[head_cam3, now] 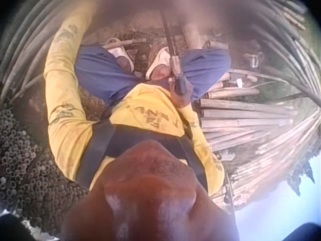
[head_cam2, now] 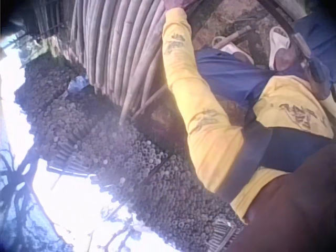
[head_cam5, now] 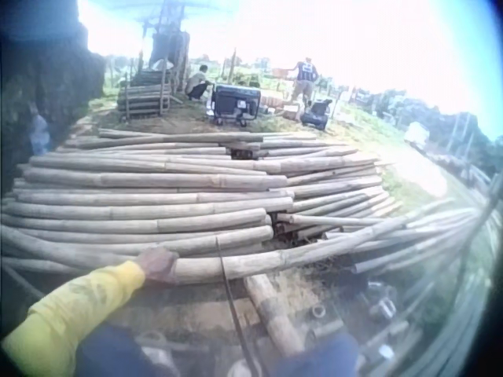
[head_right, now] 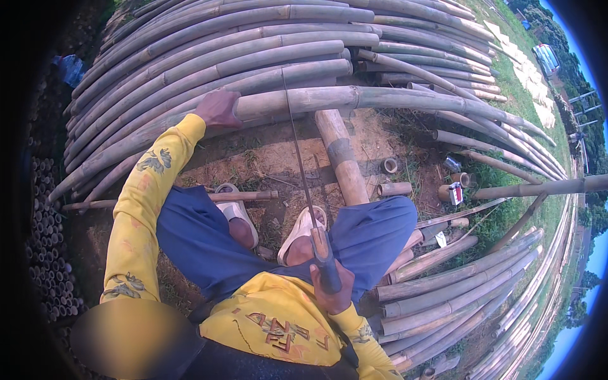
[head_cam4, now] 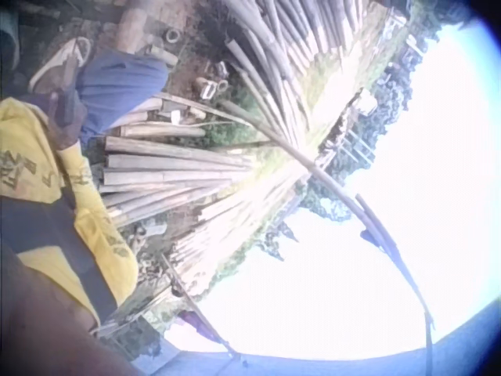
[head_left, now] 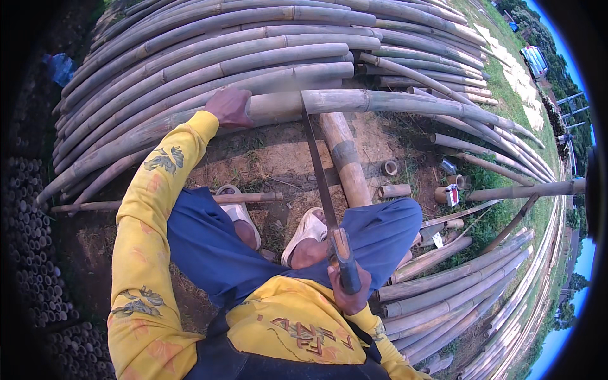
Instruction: The person selects bamboo poles from a pile, positions them on a wooden support, and cuts them into shorter sections using a hand saw. The cut pieces are placed aside after each cut.
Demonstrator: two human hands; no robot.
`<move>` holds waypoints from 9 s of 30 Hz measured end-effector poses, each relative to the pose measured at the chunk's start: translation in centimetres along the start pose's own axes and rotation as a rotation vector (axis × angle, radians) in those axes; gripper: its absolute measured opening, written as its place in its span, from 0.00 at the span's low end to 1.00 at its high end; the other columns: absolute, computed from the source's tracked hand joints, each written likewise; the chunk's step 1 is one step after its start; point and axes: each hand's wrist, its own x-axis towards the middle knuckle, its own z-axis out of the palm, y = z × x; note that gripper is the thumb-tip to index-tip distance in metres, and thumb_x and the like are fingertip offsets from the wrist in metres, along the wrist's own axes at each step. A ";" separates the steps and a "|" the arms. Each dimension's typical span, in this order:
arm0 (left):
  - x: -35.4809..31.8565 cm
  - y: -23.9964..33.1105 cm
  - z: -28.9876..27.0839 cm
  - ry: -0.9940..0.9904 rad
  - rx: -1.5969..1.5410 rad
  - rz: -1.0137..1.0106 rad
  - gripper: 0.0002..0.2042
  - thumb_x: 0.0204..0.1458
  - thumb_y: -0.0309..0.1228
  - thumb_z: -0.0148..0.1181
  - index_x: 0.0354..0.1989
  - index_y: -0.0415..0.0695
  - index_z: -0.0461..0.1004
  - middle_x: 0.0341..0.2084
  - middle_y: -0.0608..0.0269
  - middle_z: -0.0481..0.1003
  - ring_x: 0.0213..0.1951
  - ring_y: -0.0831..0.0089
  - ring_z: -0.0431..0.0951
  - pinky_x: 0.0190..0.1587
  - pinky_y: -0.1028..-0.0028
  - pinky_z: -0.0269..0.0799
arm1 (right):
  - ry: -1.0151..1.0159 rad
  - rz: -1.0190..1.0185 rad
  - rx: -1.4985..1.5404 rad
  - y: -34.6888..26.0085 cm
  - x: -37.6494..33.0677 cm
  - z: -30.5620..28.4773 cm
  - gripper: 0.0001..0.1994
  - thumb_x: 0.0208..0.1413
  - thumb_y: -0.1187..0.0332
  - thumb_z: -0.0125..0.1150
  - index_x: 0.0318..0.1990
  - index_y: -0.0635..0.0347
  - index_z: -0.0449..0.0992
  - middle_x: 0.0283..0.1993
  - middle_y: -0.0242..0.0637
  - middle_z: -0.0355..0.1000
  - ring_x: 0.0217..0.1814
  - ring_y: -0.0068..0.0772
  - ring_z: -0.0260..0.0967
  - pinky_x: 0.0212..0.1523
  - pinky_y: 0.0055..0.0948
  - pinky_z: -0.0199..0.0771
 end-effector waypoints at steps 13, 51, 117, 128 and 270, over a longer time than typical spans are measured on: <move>-0.4 -0.1 0.0 0.020 -0.020 0.008 0.29 0.38 0.47 0.71 0.44 0.37 0.79 0.41 0.38 0.80 0.48 0.44 0.80 0.53 0.53 0.76 | -0.033 0.117 0.068 -0.5 0.6 -0.3 0.18 0.57 0.79 0.65 0.56 0.67 0.78 0.37 0.37 0.80 0.37 0.21 0.76 0.43 0.25 0.76; -0.6 -0.6 1.0 0.037 -0.039 0.011 0.28 0.39 0.49 0.68 0.43 0.37 0.79 0.40 0.39 0.81 0.47 0.44 0.81 0.53 0.52 0.76 | -0.060 0.118 0.044 -0.7 1.3 -0.5 0.17 0.58 0.78 0.67 0.55 0.68 0.78 0.39 0.34 0.78 0.39 0.19 0.73 0.44 0.25 0.75; 0.4 0.2 0.8 0.073 -0.020 0.048 0.30 0.40 0.51 0.70 0.46 0.38 0.77 0.39 0.41 0.81 0.47 0.45 0.81 0.55 0.52 0.74 | -0.082 0.028 0.162 1.3 15.2 5.5 0.10 0.58 0.69 0.72 0.35 0.66 0.77 0.25 0.30 0.70 0.27 0.20 0.62 0.31 0.27 0.68; 1.0 0.5 0.8 0.107 -0.020 0.090 0.30 0.41 0.50 0.69 0.46 0.38 0.77 0.39 0.40 0.81 0.46 0.44 0.81 0.53 0.53 0.75 | -0.011 0.047 0.201 2.4 16.9 6.0 0.14 0.56 0.68 0.74 0.30 0.63 0.73 0.23 0.28 0.70 0.25 0.18 0.61 0.28 0.27 0.66; 0.8 -0.7 1.3 0.041 -0.101 0.048 0.31 0.40 0.47 0.70 0.50 0.37 0.76 0.39 0.37 0.80 0.46 0.42 0.80 0.52 0.52 0.75 | 0.027 -0.133 -0.023 0.7 5.7 2.5 0.12 0.56 0.77 0.65 0.48 0.66 0.79 0.35 0.42 0.79 0.34 0.34 0.80 0.38 0.31 0.78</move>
